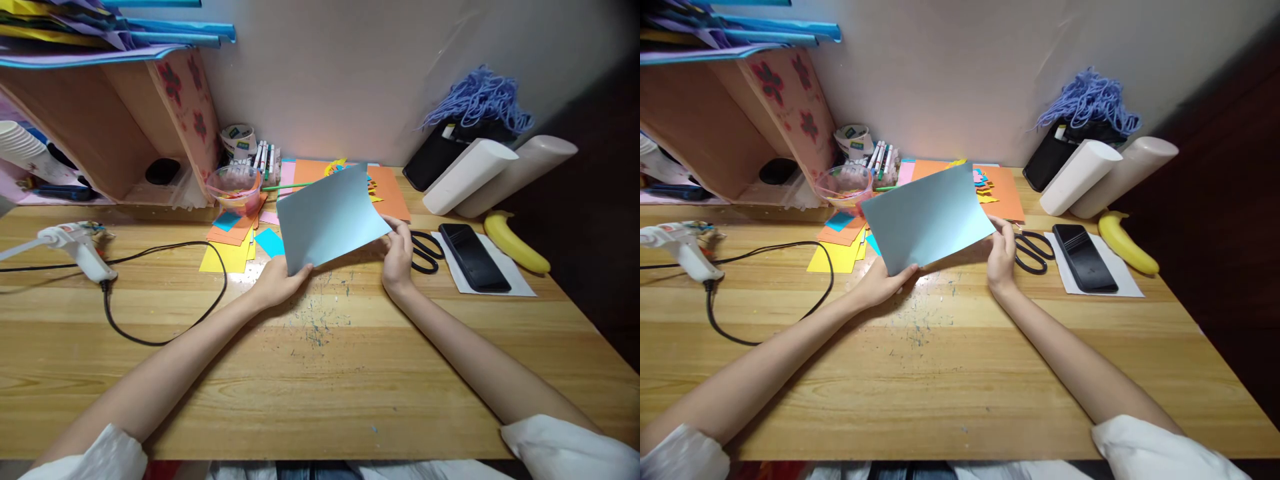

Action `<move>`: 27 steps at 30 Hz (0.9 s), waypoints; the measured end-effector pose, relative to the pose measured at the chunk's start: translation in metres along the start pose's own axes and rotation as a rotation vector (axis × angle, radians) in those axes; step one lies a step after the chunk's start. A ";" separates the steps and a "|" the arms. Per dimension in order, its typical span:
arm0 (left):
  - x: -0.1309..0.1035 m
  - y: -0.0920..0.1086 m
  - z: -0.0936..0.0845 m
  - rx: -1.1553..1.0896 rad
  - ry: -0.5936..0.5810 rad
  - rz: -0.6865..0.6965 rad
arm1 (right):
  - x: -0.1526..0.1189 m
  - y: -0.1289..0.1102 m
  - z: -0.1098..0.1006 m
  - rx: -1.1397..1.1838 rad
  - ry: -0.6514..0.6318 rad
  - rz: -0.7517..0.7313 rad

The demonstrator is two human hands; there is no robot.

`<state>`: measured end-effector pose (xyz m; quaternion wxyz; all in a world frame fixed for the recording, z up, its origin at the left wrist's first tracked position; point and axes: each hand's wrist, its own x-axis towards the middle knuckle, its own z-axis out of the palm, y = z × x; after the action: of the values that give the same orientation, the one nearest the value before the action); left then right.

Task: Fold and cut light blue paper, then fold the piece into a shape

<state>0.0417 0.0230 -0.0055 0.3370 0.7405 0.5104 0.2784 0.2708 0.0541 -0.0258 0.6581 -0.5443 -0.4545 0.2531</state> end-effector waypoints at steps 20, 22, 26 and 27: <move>0.006 -0.003 -0.003 0.172 0.279 0.011 | -0.007 -0.009 0.000 -0.212 -0.247 -0.218; 0.006 -0.006 -0.002 0.183 0.353 0.015 | -0.008 -0.009 0.000 -0.246 -0.306 -0.235; 0.006 -0.010 0.002 0.286 0.442 0.061 | -0.010 -0.012 0.000 -0.243 -0.362 -0.265; 0.006 -0.012 0.003 0.319 0.439 0.062 | -0.010 -0.013 0.000 -0.236 -0.369 -0.263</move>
<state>0.0390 0.0312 -0.0158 0.0888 0.7214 0.5859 0.3583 0.2644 0.0423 -0.0163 0.5232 -0.4980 -0.6602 0.2058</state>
